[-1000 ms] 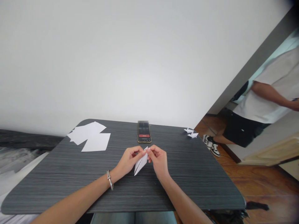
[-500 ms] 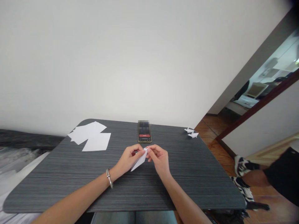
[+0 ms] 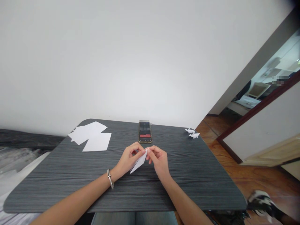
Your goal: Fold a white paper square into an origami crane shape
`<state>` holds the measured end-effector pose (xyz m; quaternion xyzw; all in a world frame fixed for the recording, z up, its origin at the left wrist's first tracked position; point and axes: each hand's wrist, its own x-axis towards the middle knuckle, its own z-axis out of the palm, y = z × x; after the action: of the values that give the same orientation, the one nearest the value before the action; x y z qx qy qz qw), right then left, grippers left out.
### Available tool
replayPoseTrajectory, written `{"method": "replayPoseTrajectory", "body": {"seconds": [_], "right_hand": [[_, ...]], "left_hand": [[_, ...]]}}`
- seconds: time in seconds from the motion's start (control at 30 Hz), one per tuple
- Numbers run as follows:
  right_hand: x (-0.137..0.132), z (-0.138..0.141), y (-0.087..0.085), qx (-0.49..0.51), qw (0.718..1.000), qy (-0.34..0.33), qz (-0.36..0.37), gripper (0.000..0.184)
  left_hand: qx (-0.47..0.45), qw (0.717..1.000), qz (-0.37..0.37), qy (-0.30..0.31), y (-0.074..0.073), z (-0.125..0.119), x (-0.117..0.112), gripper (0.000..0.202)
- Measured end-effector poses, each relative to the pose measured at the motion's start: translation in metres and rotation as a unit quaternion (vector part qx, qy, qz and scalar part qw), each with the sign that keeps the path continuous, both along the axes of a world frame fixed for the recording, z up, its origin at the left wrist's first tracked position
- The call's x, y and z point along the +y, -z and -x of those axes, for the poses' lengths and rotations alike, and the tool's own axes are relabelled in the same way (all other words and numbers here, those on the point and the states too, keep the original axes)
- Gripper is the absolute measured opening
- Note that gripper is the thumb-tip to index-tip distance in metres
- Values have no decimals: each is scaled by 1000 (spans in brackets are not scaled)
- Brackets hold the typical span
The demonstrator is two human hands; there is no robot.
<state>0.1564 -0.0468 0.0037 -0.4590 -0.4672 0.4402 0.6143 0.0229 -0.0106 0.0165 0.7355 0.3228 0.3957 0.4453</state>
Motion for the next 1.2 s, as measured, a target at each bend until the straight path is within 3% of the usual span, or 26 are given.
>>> {"method": "replayPoseTrajectory", "body": {"seconds": [0.37,0.6,0.87,1.2], "right_hand": [[3,-1,3,-1,1000,0,17,17],[1,0,3,-3,1000,23,9,20],[4,-2,4,-19,999,-22,37,12],[2,-3,-1,-20,999,-11,35,17]], "left_hand": [[21,998,-50,-18,1,-2,-2,29],[31,998,-44,-14,0,-3,-5,29],[40,996,-63,-43,6,0,-1,29],[47,997,-59,-25,2,1,-1,27]]}}
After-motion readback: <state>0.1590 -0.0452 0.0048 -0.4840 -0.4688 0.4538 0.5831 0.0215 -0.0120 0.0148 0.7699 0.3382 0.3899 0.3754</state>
